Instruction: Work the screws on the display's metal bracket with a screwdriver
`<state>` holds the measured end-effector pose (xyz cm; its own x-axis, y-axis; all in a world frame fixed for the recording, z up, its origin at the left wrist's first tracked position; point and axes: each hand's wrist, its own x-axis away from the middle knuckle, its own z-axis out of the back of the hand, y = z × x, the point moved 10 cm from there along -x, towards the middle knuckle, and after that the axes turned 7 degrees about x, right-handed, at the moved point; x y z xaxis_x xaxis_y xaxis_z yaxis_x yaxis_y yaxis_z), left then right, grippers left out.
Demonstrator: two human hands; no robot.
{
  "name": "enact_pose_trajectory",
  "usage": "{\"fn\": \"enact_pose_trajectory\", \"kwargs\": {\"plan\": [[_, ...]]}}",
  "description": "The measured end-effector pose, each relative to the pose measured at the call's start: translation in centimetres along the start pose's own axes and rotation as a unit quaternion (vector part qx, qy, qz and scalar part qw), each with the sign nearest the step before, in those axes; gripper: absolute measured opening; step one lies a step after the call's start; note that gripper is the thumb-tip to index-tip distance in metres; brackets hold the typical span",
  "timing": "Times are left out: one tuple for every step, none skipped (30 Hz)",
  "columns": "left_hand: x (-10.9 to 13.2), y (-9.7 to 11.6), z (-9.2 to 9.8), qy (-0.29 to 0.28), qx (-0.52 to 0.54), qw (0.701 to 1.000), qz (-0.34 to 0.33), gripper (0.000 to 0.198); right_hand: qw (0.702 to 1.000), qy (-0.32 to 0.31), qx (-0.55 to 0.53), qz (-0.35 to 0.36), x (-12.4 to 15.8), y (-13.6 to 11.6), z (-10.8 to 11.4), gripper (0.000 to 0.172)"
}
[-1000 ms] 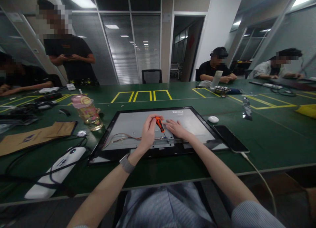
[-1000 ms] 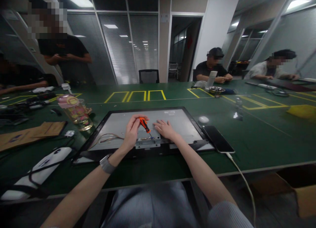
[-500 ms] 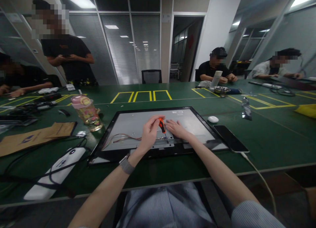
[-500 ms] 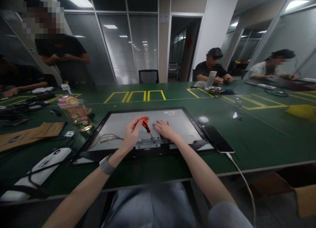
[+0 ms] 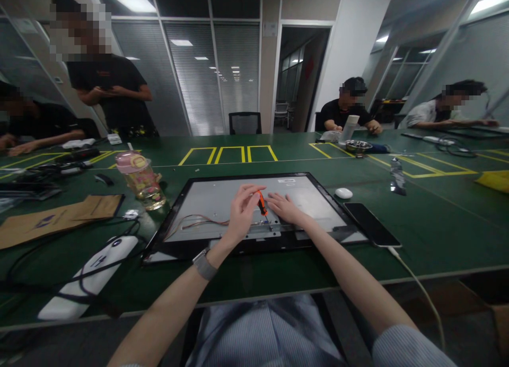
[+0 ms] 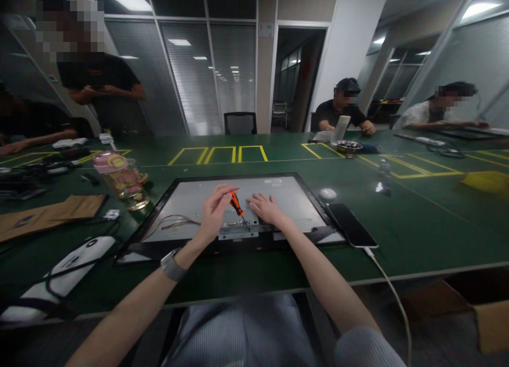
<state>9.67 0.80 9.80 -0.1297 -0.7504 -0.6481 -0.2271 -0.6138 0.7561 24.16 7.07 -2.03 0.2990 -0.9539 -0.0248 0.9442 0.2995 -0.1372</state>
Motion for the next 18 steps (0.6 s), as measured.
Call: {"fn": "enact_pose_trajectory", "kwargs": {"plan": [[0.0,-0.1,-0.1,-0.009,0.017,1.0,0.008,0.025,1.0,0.0,0.002,0.0,0.0,0.0,0.0,0.047],[0.0,-0.3,-0.3,-0.019,0.034,0.999,0.018,0.027,1.0,-0.001,0.004,0.0,0.0,-0.1,0.0,0.047],[0.0,-0.5,-0.4,-0.026,0.047,0.998,0.029,0.028,1.0,0.0,0.005,0.0,0.0,-0.1,0.1,0.047],[0.0,-0.6,-0.4,-0.029,0.053,0.997,0.039,0.028,1.0,0.0,0.005,0.0,0.1,-0.1,0.1,0.047],[0.0,-0.8,-0.3,-0.026,0.05,0.997,0.045,0.026,1.0,-0.001,0.004,0.0,0.1,-0.1,0.1,0.047],[-0.1,-0.8,-0.1,-0.019,0.039,0.998,0.044,0.024,1.0,-0.001,0.003,0.0,0.1,-0.1,0.1,0.047],[-0.2,-0.7,0.1,-0.008,0.021,0.999,0.039,0.022,1.0,-0.001,0.002,-0.001,0.1,-0.1,0.1,0.047],[-0.2,-0.5,0.5,0.006,0.004,1.0,0.031,0.019,1.0,-0.001,0.0,-0.001,0.1,-0.1,0.1,0.047],[-0.3,-0.4,0.7,0.018,-0.012,0.999,0.024,0.018,1.0,0.0,-0.001,-0.001,0.1,-0.1,0.1,0.047],[-0.3,-0.3,0.9,0.026,-0.023,0.999,0.02,0.017,1.0,0.0,-0.003,-0.001,0.1,-0.1,0.1,0.047],[-0.4,-0.3,1.0,0.029,-0.027,0.999,0.019,0.017,1.0,0.0,-0.005,-0.001,0.2,-0.1,0.1,0.047],[-0.4,-0.4,0.9,0.027,-0.022,0.999,0.02,0.018,1.0,0.0,-0.006,-0.001,0.2,-0.1,0.1,0.047],[-0.5,-0.5,0.8,0.02,-0.003,1.0,0.023,0.02,1.0,0.0,-0.008,-0.001,0.2,0.0,0.2,0.047],[-0.5,-0.8,0.6,0.008,0.025,0.999,0.031,0.023,1.0,-0.001,-0.009,-0.001,0.2,-0.1,0.2,0.047],[-0.6,-1.2,0.3,-0.007,0.063,0.997,0.045,0.026,1.0,-0.001,-0.01,0.0,0.2,-0.1,0.2,0.047],[-0.6,-1.8,0.0,-0.022,0.102,0.992,0.065,0.027,1.0,-0.002,-0.011,0.0,0.2,-0.1,0.2,0.047],[-0.6,-2.4,-0.2,-0.035,0.134,0.986,0.09,0.029,1.0,-0.004,-0.011,0.001,0.2,-0.1,0.2,0.047],[-0.6,-2.9,-0.3,-0.038,0.15,0.982,0.108,0.029,1.0,-0.006,-0.01,0.001,0.2,-0.1,0.2,0.047]]}}
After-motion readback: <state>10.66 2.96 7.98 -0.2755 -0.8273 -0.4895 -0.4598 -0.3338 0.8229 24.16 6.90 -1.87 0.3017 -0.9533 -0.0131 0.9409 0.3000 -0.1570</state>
